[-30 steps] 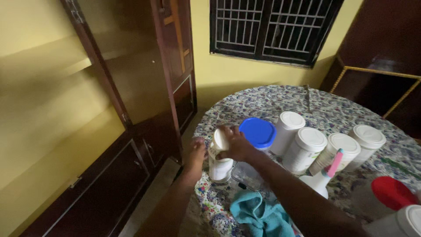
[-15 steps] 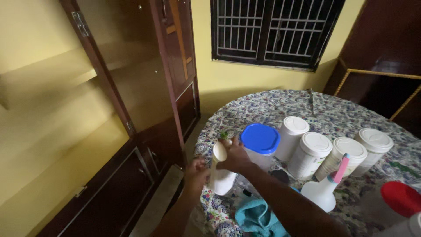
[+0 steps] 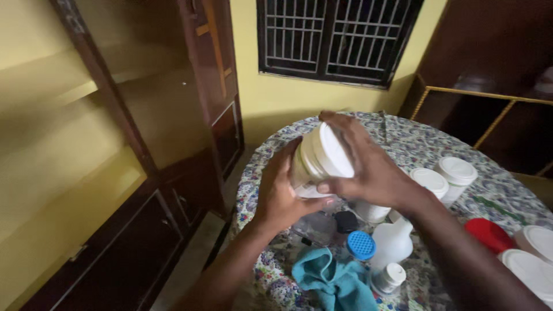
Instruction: The person wipes several white plastic containers with a teal cloth on a table, then places them into a wooden cabinet. The person repeats this process for multiple containers, wiping each one before storing it.
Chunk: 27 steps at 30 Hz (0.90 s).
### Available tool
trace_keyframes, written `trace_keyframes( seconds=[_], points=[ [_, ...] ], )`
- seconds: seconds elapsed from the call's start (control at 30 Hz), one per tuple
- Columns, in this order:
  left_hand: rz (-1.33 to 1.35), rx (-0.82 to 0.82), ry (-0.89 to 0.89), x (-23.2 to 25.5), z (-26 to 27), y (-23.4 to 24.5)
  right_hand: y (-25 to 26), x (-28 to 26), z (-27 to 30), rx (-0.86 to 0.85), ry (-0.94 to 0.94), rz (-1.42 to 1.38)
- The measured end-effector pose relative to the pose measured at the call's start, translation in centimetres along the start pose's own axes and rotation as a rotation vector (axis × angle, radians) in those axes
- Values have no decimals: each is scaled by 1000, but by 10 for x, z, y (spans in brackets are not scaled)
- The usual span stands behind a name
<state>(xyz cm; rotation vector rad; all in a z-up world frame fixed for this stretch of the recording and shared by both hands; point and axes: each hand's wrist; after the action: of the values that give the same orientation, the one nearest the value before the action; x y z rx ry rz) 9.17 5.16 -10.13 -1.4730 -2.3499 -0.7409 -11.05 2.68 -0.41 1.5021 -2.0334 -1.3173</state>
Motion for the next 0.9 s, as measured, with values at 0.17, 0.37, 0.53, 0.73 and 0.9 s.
trace_keyframes(
  seconds=[0.17,0.37,0.53,0.73,0.9],
  points=[
    [-155,2,-167,35,-30,0,36,-9,16,-75,-268,193],
    [-64,-69,-127,64,-44,0,56,-14,29,144,172,310],
    [-418,94,-215,76,-53,-8,56,-33,21,234,-220,194],
    [-498,151,-228,66,-57,-11,77,-30,24,91,-261,86],
    [-164,38,-167,56,-58,-15,120,-21,28,-257,-301,173]
  ],
)
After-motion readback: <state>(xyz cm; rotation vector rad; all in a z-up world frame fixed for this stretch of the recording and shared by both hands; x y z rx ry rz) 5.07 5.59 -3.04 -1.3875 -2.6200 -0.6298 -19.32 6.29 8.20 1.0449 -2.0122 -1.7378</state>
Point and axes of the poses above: each hand's wrist, its own z-axis away from the middle knuckle, its own y-axis out of the back of the hand, x = y × z, and after that the axes turned 5 degrees about y, right-handed
